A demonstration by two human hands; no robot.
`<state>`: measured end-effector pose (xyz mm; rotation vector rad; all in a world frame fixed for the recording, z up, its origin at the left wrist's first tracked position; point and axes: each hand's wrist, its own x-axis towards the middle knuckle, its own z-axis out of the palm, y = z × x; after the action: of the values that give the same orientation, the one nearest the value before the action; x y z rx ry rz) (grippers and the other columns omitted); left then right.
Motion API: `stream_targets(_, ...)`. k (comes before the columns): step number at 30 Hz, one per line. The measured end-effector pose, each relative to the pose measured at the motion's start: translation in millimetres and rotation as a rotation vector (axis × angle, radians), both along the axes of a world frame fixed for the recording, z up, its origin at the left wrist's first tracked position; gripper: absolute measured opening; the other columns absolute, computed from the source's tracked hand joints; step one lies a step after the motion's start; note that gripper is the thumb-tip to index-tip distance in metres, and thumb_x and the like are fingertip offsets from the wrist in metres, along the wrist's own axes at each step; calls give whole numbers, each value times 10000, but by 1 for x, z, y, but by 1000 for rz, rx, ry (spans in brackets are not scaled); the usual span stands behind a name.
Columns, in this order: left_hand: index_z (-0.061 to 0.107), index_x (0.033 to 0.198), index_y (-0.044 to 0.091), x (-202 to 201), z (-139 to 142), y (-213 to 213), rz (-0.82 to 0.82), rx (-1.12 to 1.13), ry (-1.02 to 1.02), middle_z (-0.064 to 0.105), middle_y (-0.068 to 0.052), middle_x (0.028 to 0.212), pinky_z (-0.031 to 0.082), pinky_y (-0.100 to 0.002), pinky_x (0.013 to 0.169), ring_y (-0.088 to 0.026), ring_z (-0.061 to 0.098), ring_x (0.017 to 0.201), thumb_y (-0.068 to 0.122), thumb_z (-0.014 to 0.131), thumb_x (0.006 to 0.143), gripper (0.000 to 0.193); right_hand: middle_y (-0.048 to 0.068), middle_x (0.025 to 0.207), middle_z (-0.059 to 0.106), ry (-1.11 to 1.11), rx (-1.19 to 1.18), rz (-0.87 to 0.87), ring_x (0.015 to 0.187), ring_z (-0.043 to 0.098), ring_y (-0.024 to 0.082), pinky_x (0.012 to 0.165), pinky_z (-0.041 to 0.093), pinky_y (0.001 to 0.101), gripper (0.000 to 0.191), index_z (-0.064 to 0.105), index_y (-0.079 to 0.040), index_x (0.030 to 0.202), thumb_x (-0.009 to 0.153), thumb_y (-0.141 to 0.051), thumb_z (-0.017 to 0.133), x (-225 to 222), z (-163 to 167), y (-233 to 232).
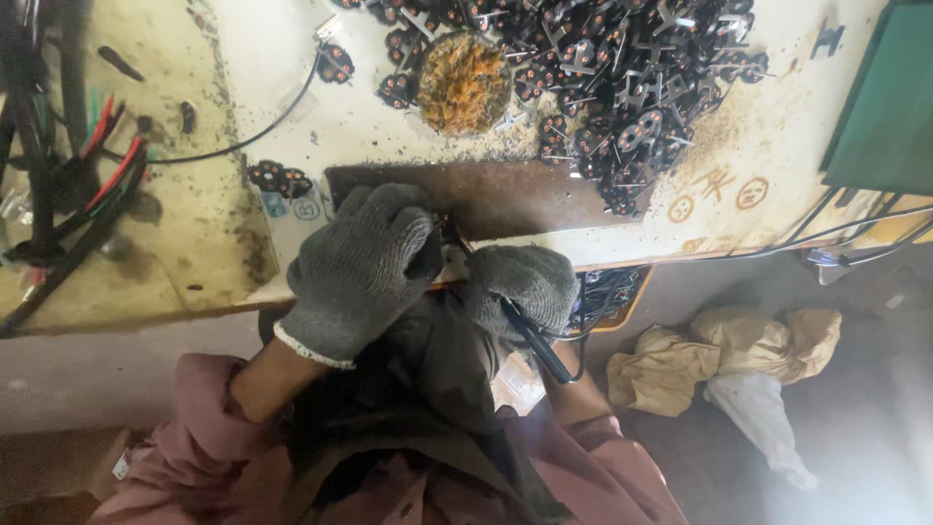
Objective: The person sits at a workbench and solders wires onto small electrical components one at a time, holding a component and wire in one gloved hand while applying a soldering iron with the other, then placing the finished part on the table with a growing pile of completed pieces.
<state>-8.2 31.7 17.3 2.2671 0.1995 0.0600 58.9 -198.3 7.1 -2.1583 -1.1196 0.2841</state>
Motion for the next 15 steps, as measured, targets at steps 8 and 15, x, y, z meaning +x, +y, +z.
stream_targets(8, 631, 947, 116, 4, 2, 2, -21, 0, 40, 642, -47, 1120, 557, -433, 731, -290, 636, 995, 192, 738, 836, 172, 90, 1011, 760, 74, 29, -8, 897, 766, 270, 781, 590, 364, 207, 745, -88, 1054, 857, -106, 809, -4, -5, -1)
stream_targets(15, 642, 969, 112, -4, -2, 3, 18, -16, -62, 654, -40, 1102, 562, -423, 741, -275, 648, 988, 154, 745, 860, 156, 88, 1036, 760, 354, 491, -778, 916, 766, 261, 795, 589, 355, 201, 739, -86, 1075, 884, -98, 803, -7, 40, 21)
